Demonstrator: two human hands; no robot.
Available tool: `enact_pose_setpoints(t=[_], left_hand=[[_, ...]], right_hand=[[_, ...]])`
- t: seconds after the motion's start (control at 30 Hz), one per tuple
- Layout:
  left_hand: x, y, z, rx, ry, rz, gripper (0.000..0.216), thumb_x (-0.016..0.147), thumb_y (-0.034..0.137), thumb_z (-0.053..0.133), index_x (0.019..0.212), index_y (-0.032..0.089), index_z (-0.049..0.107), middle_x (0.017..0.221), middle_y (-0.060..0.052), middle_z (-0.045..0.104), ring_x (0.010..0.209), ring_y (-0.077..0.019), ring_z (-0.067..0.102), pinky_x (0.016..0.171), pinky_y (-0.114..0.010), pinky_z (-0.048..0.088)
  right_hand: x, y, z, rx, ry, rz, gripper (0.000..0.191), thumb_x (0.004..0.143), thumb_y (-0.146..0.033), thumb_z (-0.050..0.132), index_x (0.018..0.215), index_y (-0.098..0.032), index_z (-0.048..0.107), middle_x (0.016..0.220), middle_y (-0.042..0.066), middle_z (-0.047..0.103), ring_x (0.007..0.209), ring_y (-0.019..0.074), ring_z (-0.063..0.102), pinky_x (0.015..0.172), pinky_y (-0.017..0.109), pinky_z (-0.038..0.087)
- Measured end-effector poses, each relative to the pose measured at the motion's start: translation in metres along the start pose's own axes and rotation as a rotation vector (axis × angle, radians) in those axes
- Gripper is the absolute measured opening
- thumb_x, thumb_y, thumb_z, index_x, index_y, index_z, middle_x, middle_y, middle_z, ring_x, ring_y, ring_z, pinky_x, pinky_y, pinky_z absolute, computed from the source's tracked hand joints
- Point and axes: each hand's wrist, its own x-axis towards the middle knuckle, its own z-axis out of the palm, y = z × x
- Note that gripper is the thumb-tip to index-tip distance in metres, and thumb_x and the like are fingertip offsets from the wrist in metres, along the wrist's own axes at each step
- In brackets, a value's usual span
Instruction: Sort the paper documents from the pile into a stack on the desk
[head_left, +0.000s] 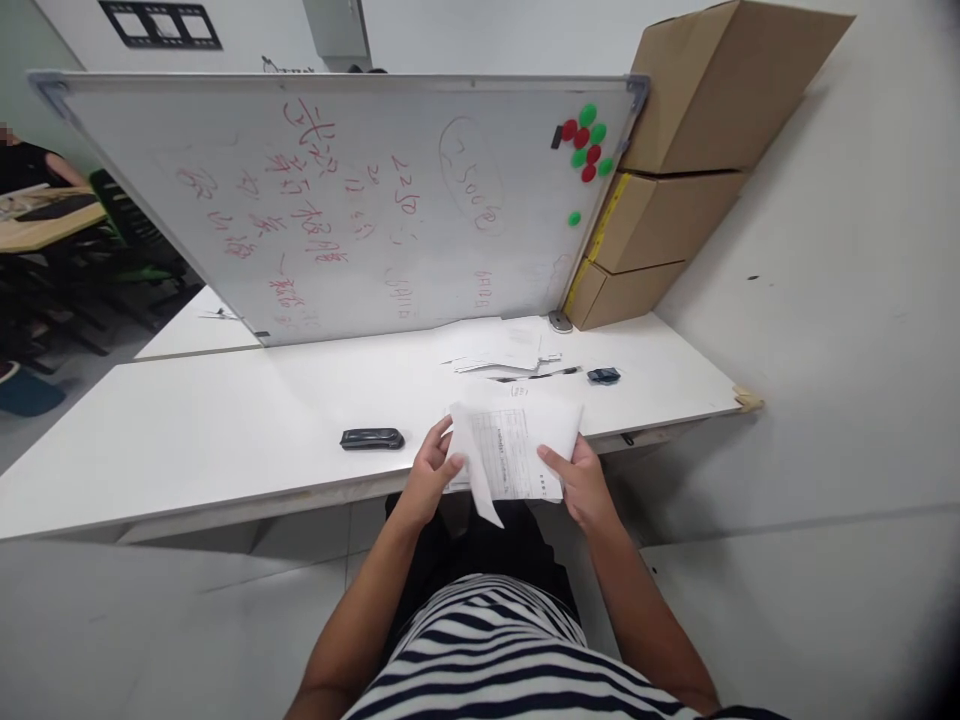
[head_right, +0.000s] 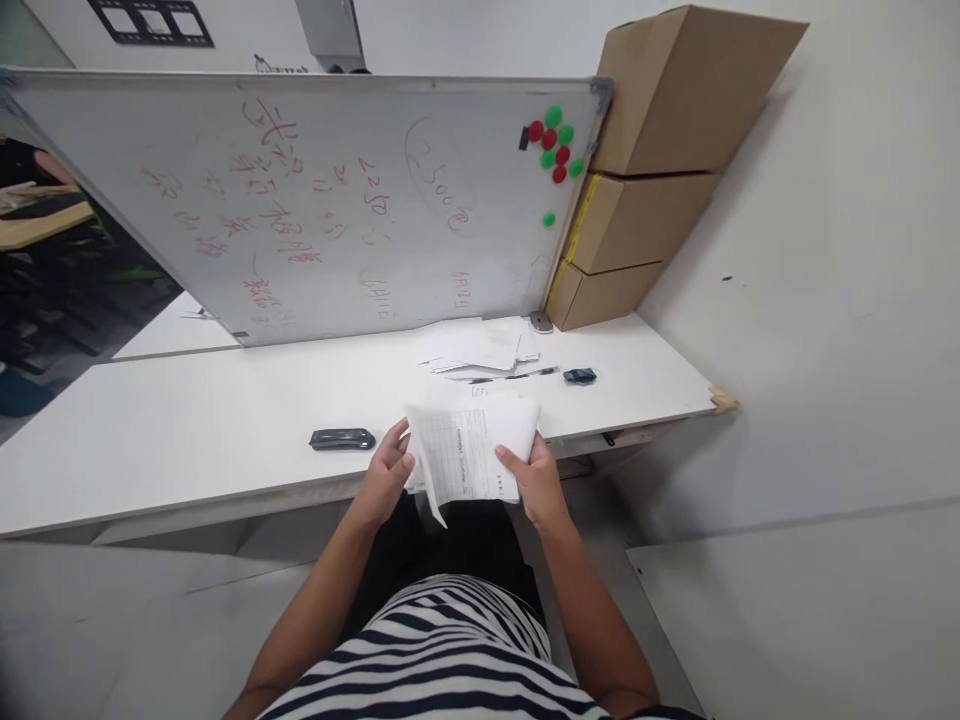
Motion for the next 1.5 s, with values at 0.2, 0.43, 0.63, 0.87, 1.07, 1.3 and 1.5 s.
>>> enact_pose_setpoints(t=[0.2,0.43,0.63,0.87,1.07,1.3,1.5], left_hand=[[0.011,0.024,-0.01,0.108,-0.2,0.135,0.096,0.065,0.062,0.073,0.143,0.023,0.034,0.138,-0.017,0.05,0.128,-0.0326,0.046,0.103,-0.043,0.04],[0.011,0.021,-0.018,0.468,-0.161,0.227,0.124,0.053,0.068,0.074,0.151,0.031,0.008,0.154,-0.016,0.028,0.14,-0.0365,0.029,0.112,-0.051,0.026],[0.003,0.005,-0.015,0.69,-0.252,0.198,0.15,0.035,0.066,0.081,0.152,0.027,-0.004,0.156,-0.021,0.018,0.142,-0.0415,0.02,0.114,-0.058,0.018],[-0.008,-0.005,-0.006,0.735,-0.297,0.246,0.153,0.037,0.058,0.086,0.15,0.03,-0.014,0.158,-0.02,0.011,0.144,-0.038,0.014,0.114,-0.059,0.013],[-0.009,-0.008,0.009,0.545,-0.025,0.172,0.118,0.056,0.046,0.084,0.15,0.025,0.016,0.149,-0.018,0.035,0.136,-0.0353,0.035,0.112,-0.052,0.027],[0.022,-0.003,0.0,0.568,0.313,0.082,0.043,0.075,0.049,0.068,0.103,0.016,0.067,0.106,-0.011,0.07,0.107,-0.0304,0.061,0.095,-0.044,0.046],[0.042,-0.011,-0.025,0.592,0.342,0.04,0.048,0.068,0.049,0.072,0.101,0.015,0.066,0.103,-0.011,0.07,0.099,-0.0275,0.064,0.091,-0.042,0.048]], right_hand=[[0.01,-0.016,0.001,-0.397,0.1,-0.261,0.053,0.066,-0.041,0.078,0.112,-0.02,0.059,0.104,0.008,0.07,0.093,0.0272,0.065,0.075,0.037,0.054],[0.017,-0.008,0.022,-0.551,0.418,-0.384,0.05,0.07,-0.049,0.071,0.107,-0.017,0.059,0.096,0.009,0.069,0.088,0.0263,0.064,0.073,0.036,0.051],[0.02,-0.009,0.019,-0.492,0.39,-0.295,0.045,0.07,-0.053,0.071,0.095,-0.016,0.064,0.086,0.006,0.071,0.08,0.0247,0.065,0.067,0.033,0.05],[0.027,-0.019,0.01,-0.459,0.357,-0.22,0.046,0.07,-0.054,0.071,0.096,-0.016,0.065,0.089,0.008,0.072,0.082,0.0267,0.065,0.068,0.035,0.05],[0.022,-0.006,0.002,-0.424,0.281,-0.235,0.047,0.071,-0.053,0.07,0.101,-0.017,0.065,0.093,0.008,0.072,0.087,0.0279,0.066,0.074,0.038,0.052],[0.025,-0.006,-0.001,-0.448,0.107,-0.39,0.036,0.076,-0.043,0.069,0.104,-0.021,0.063,0.113,0.008,0.067,0.111,0.0264,0.059,0.097,0.042,0.045],[0.042,0.012,-0.007,-0.395,-0.024,-0.395,0.062,0.074,-0.038,0.071,0.129,-0.025,0.043,0.134,0.01,0.053,0.128,0.0224,0.046,0.106,0.044,0.036]])
